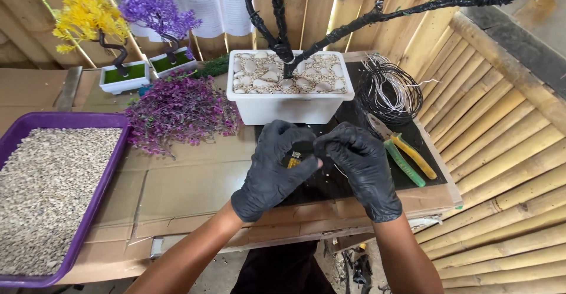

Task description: The person wraps wire around the branches of a bonsai tree to shape them. They use a lighter to heat the wire ends and pliers to cut the wire. The person is wearing black gloves throughout the process.

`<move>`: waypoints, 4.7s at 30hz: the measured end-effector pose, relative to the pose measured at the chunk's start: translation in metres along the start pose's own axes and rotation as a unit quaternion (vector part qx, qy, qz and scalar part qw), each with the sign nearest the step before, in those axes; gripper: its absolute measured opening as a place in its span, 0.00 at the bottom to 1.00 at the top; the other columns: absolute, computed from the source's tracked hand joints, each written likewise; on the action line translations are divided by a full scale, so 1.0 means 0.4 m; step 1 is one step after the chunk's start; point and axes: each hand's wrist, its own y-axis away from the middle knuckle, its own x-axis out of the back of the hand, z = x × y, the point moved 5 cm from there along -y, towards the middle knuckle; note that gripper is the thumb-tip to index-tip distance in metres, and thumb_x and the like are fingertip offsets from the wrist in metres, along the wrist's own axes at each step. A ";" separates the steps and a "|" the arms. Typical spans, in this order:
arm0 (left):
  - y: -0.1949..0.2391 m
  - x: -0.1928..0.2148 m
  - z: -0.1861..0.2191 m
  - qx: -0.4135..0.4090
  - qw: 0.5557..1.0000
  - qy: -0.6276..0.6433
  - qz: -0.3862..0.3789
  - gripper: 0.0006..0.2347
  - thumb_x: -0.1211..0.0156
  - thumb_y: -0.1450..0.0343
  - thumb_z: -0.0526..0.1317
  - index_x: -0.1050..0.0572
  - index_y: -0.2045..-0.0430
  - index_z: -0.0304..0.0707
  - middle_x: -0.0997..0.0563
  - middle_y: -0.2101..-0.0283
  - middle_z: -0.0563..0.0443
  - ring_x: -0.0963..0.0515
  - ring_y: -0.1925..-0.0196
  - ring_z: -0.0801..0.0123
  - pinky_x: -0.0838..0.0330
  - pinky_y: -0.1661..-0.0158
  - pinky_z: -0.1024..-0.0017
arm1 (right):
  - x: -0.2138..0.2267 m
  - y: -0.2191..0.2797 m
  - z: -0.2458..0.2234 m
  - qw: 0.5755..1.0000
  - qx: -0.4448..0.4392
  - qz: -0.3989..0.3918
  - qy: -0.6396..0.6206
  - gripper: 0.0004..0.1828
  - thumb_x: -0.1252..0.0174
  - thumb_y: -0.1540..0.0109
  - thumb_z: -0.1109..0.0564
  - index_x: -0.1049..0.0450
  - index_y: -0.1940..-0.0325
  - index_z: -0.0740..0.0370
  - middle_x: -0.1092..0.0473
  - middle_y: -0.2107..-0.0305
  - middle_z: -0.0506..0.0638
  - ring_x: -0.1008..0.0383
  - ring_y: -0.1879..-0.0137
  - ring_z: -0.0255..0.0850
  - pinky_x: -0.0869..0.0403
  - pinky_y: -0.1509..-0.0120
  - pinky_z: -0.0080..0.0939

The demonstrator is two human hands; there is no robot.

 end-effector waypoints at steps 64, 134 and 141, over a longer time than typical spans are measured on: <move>-0.394 -0.032 -0.121 -0.110 0.902 -0.386 0.157 0.13 0.39 0.29 0.45 0.28 0.84 0.47 0.25 0.86 0.50 0.26 0.85 0.51 0.39 0.83 0.53 | -0.001 -0.510 0.105 0.962 0.110 -0.249 0.005 0.21 0.43 0.34 0.53 0.28 0.38 0.60 0.26 0.46 0.53 0.25 0.37 0.45 0.25 0.30 0.47; -0.311 0.114 -0.139 -0.125 0.960 -0.251 -0.002 0.16 0.40 0.25 0.44 0.29 0.88 0.49 0.28 0.82 0.57 0.30 0.75 0.59 0.39 0.63 0.59 | -0.045 -0.610 0.213 0.949 0.085 -0.265 0.151 0.12 0.43 0.33 0.50 0.22 0.53 0.59 0.26 0.59 0.48 0.23 0.52 0.41 0.24 0.45 0.42; -0.316 0.105 -0.182 -0.076 0.941 -0.330 0.002 0.20 0.48 0.24 0.54 0.26 0.88 0.53 0.26 0.83 0.55 0.25 0.72 0.52 0.43 0.63 0.54 | -0.065 -0.596 0.175 0.956 0.096 -0.243 0.131 0.13 0.43 0.29 0.48 0.23 0.61 0.58 0.29 0.64 0.46 0.26 0.55 0.41 0.25 0.49 0.43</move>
